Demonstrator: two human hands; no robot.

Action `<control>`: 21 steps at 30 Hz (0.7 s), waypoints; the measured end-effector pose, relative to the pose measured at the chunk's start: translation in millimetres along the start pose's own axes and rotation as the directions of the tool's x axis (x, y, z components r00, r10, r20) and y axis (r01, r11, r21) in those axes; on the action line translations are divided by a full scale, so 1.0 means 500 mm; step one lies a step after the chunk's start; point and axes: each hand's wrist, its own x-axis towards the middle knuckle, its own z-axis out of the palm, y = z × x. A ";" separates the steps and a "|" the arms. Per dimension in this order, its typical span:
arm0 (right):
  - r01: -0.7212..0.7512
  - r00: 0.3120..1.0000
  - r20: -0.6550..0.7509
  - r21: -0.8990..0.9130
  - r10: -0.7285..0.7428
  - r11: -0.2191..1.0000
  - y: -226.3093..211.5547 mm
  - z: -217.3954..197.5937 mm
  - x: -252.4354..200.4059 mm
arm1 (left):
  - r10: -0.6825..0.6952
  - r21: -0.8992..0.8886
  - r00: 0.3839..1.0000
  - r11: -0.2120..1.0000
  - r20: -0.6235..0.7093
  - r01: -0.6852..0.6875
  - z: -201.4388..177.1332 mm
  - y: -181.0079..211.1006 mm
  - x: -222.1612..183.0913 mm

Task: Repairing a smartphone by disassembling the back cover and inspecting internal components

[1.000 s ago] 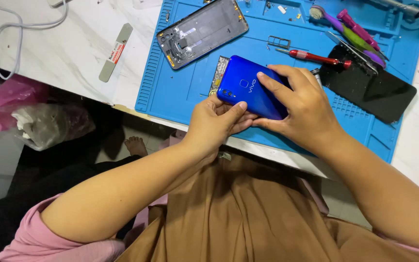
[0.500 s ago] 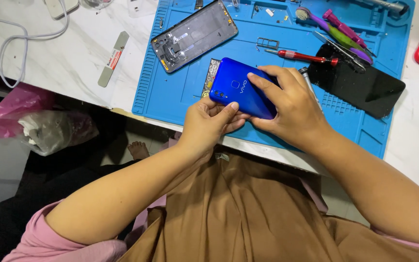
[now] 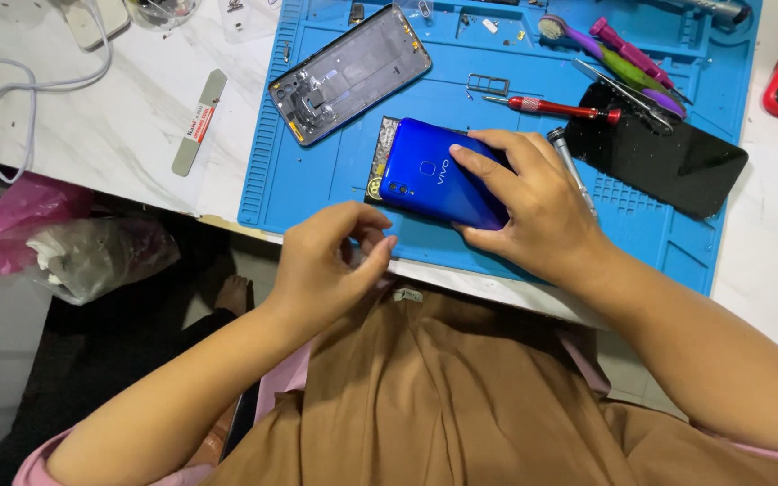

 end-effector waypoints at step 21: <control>-0.030 1.000 0.004 0.040 0.030 0.999 -0.014 -0.011 0.016 | 0.565 0.110 0.749 0.768 0.347 -0.630 0.006 -0.073 0.200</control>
